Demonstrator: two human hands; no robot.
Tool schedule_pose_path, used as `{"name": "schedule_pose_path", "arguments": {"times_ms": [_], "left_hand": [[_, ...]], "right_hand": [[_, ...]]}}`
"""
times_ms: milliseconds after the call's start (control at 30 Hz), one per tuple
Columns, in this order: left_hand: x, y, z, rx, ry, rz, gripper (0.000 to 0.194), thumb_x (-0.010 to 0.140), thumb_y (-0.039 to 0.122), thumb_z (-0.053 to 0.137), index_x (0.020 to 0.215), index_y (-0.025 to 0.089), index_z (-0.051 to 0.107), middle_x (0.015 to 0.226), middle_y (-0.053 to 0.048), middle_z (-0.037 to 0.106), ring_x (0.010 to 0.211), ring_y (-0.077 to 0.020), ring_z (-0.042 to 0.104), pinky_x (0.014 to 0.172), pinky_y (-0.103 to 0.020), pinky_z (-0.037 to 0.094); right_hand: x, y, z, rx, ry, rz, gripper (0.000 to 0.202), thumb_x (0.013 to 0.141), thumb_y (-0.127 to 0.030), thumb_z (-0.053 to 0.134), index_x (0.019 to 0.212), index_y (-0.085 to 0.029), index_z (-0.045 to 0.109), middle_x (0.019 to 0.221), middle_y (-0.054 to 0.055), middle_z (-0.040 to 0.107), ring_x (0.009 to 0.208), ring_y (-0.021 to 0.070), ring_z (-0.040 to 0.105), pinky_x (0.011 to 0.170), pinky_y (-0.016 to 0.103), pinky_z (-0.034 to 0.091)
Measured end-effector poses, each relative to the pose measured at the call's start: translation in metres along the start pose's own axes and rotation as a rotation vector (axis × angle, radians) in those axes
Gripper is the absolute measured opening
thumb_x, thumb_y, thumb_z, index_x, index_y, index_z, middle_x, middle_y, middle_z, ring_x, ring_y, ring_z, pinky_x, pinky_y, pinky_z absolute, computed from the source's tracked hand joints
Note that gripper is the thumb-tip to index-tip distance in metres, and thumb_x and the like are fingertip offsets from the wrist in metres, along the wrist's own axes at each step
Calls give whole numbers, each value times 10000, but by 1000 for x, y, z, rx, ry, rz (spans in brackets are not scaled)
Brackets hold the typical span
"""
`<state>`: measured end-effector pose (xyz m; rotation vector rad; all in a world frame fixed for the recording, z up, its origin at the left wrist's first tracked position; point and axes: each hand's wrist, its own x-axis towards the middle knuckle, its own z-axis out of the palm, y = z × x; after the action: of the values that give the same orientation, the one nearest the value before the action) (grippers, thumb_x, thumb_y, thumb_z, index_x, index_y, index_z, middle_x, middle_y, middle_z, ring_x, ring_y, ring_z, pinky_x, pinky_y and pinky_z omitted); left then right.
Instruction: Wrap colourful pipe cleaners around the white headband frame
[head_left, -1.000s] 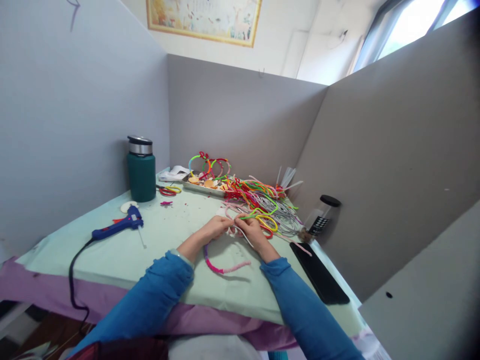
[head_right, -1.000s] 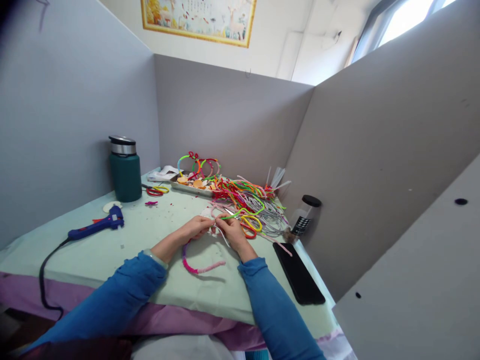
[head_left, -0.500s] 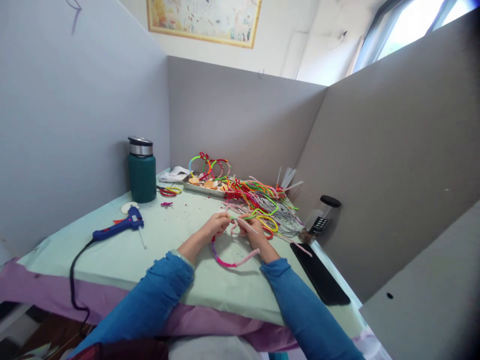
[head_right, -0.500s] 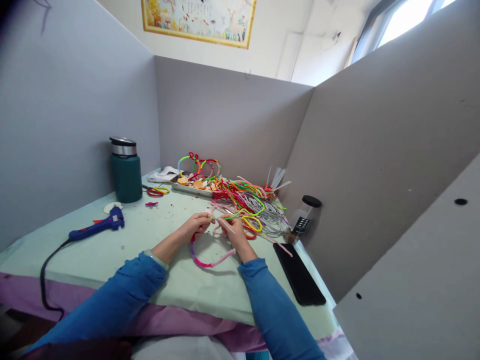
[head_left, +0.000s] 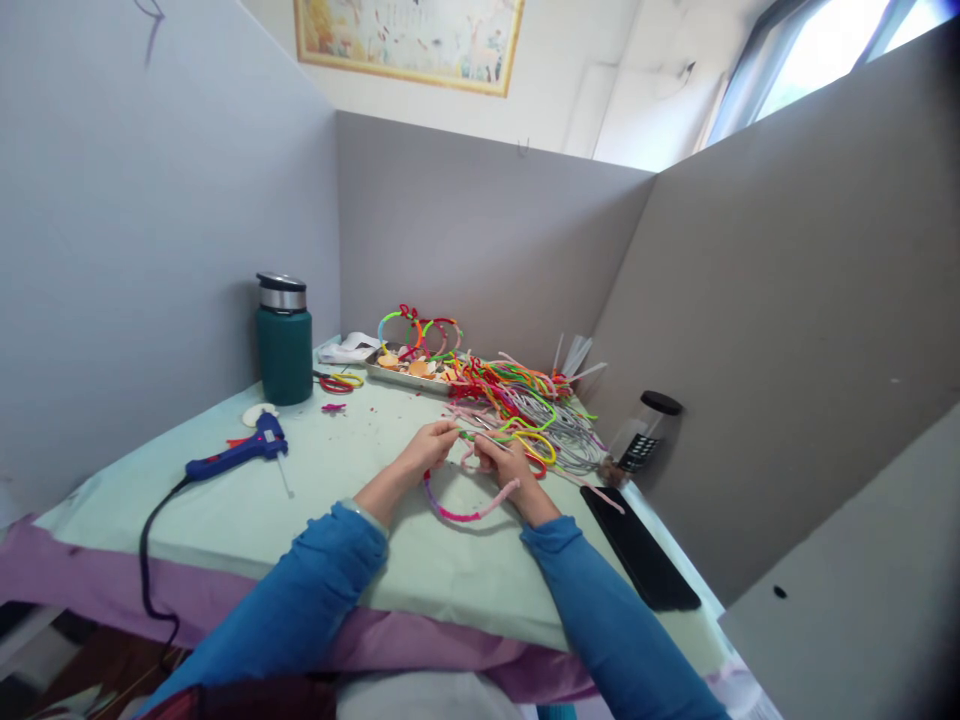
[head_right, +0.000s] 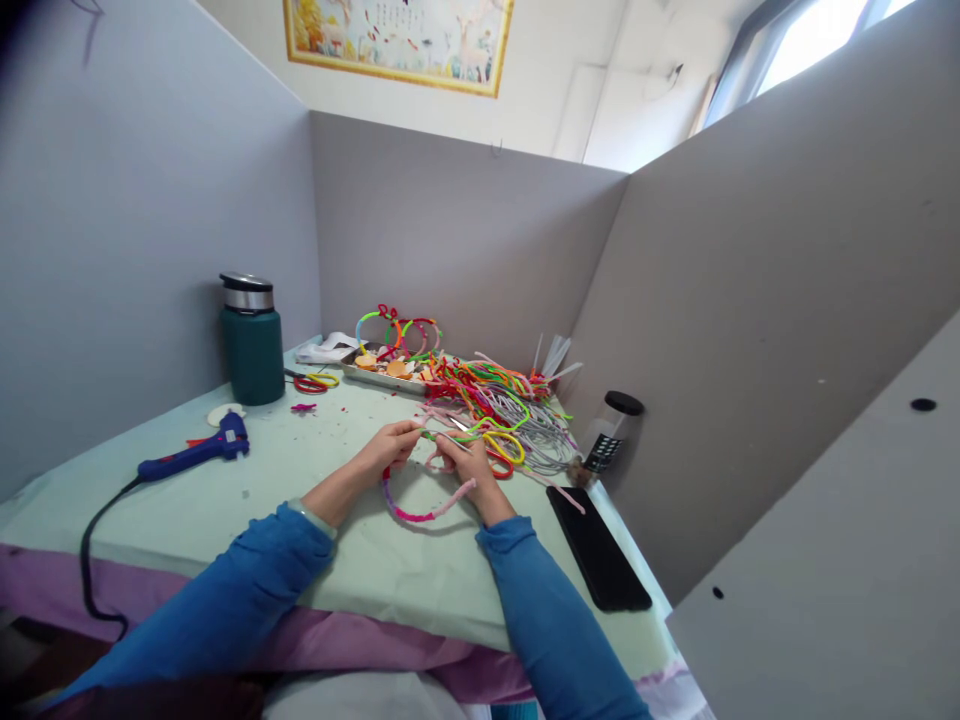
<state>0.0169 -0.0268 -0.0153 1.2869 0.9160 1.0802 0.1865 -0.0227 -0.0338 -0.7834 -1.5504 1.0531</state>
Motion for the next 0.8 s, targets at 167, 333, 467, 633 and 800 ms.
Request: {"name": "schedule_pose_path", "arguments": {"times_ms": [167, 333, 467, 633, 800], "left_hand": [[-4, 4, 1, 25, 0, -22, 308, 723, 432, 652, 754, 186, 470, 490, 109, 253, 385, -36, 173, 402, -208, 107], [-6, 7, 2, 43, 16, -44, 313, 719, 445, 647, 751, 186, 473, 494, 108, 252, 385, -38, 178, 403, -210, 104], [-3, 3, 0, 82, 38, -17, 272, 736, 433, 610, 787, 182, 517, 481, 107, 269, 385, -49, 198, 402, -204, 128], [6, -5, -3, 273, 86, 137, 275, 767, 360, 550, 906, 146, 650, 501, 58, 448, 444, -87, 367, 447, -208, 274], [11, -10, -7, 407, 68, 354, 239, 774, 242, 524, 913, 153, 697, 861, -39, 694, 808, -168, 591, 761, -256, 445]], "right_hand": [[0, 1, 0, 30, -24, 8, 354, 791, -469, 629, 585, -188, 567, 486, -36, 408, 469, 106, 362, 468, 257, 276], [-1, -1, 1, 20, -28, 10, 334, 783, -462, 640, 602, -188, 581, 491, -36, 418, 470, 104, 363, 465, 253, 276], [-2, 3, 0, 51, -77, 43, 295, 788, -444, 648, 649, -186, 621, 510, -31, 436, 476, 104, 378, 466, 253, 279], [0, 9, -1, 85, -90, 105, 347, 804, -491, 612, 655, -182, 669, 518, -9, 476, 472, 108, 382, 475, 260, 302], [2, 10, -1, 145, -91, 147, 358, 786, -507, 621, 647, -182, 677, 555, 14, 530, 484, 115, 401, 483, 262, 323]]}}
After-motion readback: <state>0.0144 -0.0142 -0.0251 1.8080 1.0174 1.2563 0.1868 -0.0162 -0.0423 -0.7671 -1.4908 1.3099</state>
